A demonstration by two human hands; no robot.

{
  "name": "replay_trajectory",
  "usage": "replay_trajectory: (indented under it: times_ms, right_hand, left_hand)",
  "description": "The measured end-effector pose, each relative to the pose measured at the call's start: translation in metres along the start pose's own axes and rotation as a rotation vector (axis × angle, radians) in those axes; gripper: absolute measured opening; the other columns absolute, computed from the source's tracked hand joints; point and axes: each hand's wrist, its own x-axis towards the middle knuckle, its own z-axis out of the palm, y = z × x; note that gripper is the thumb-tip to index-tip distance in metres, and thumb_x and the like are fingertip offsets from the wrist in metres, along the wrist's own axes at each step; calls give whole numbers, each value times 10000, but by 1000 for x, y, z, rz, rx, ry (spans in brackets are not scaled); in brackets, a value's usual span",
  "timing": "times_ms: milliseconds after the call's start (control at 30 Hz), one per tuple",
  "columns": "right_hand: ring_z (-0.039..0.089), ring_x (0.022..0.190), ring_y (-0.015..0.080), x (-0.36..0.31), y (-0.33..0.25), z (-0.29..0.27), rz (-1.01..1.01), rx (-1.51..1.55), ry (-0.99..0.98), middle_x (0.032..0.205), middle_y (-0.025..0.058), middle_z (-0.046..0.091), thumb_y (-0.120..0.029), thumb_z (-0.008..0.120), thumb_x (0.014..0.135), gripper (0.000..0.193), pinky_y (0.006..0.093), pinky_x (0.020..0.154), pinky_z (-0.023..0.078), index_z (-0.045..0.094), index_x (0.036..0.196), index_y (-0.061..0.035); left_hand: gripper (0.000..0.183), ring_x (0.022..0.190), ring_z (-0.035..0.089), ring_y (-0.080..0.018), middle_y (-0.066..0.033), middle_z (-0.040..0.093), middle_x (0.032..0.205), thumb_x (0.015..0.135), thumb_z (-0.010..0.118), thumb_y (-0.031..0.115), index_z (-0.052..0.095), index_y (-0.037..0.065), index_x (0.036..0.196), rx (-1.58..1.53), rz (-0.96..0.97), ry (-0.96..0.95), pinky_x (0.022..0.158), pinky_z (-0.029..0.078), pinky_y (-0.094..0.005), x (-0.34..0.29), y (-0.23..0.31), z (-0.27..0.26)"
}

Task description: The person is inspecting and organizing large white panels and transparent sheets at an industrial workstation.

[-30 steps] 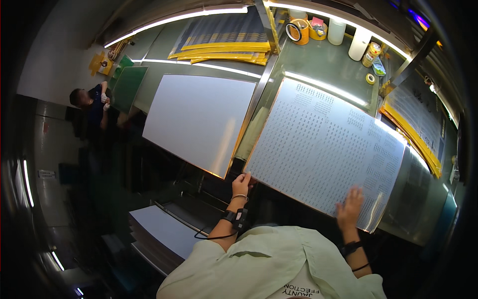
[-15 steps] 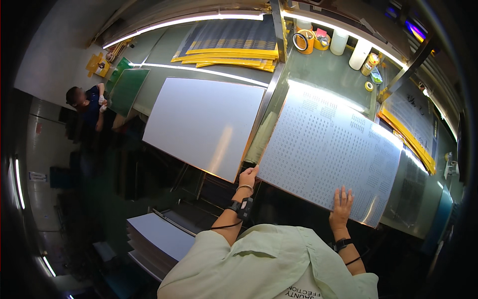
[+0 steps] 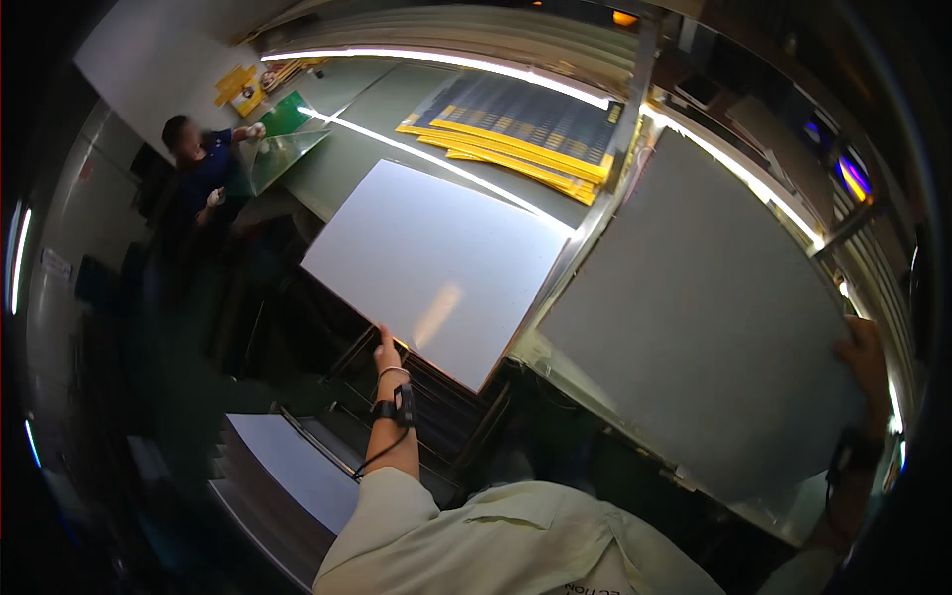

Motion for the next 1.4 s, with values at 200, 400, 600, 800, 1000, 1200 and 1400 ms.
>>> replay_trajectory:
  times_ms: [200, 400, 600, 800, 1000, 1200, 1400]
  right_hand:
    - [327, 533, 45, 145, 240, 105, -85, -90, -500, 596, -100, 319, -47, 711, 623, 280, 244, 463, 291, 441, 598, -117]
    - [591, 881, 233, 151, 228, 190, -190, -481, -150, 978, 186, 603, -177, 754, 614, 529, 307, 767, 465, 561, 1062, 27]
    - [453, 1103, 284, 86, -24, 326, 86, 1278, -952, 1228, 170, 425, -433, 510, 835, 634, 423, 946, 349, 311, 1285, -33]
    - [547, 963, 225, 57, -167, 279, -223, 1273, -480, 1048, 109, 548, -53, 569, 798, 361, 307, 813, 455, 452, 1137, -7]
    - [561, 975, 202, -15, -212, 282, -510, 624, -524, 1034, 105, 586, -31, 559, 803, 241, 309, 843, 448, 556, 1042, 2]
    - [355, 1220, 275, -7, -173, 394, -1357, -205, -661, 1264, 59, 458, 122, 487, 653, 629, 465, 998, 293, 499, 1200, -188]
    - [243, 1216, 465, -33, -164, 461, -1088, -549, -922, 1307, 265, 307, -504, 638, 666, 776, 526, 990, 239, 359, 1275, -110]
  left_hand:
    - [376, 559, 344, -126, -9, 370, 611, 762, 634, 431, 519, 89, 658, -138, -101, -223, 525, 328, -262, -8, -33, 43]
    - [200, 589, 445, -125, 9, 466, 667, 768, 664, 237, 559, 67, 757, -338, 75, -269, 535, 386, -250, -33, 3, -15]
    - [403, 981, 538, -195, -72, 550, 1079, 806, 594, 146, 440, 8, 1152, -772, 190, -609, 826, 452, -321, -129, 28, -42]
    - [528, 1011, 524, -217, -83, 536, 1105, 807, 604, 272, 385, 31, 1222, -704, 226, -869, 847, 439, -344, -122, 44, -29]
    - [854, 1184, 360, -298, -136, 314, 1338, 743, 472, 633, 194, 102, 1352, -677, 104, -902, 959, 319, -460, -119, 111, -18]
    - [739, 1198, 323, -311, -103, 306, 1344, 804, 331, 640, 307, 95, 1302, -1234, -91, -706, 966, 283, -492, -103, 83, 15]
    - [778, 1204, 298, -314, -119, 320, 1322, 781, 329, 672, 286, 105, 1311, -1231, -197, -739, 989, 232, -499, -88, 31, 28]
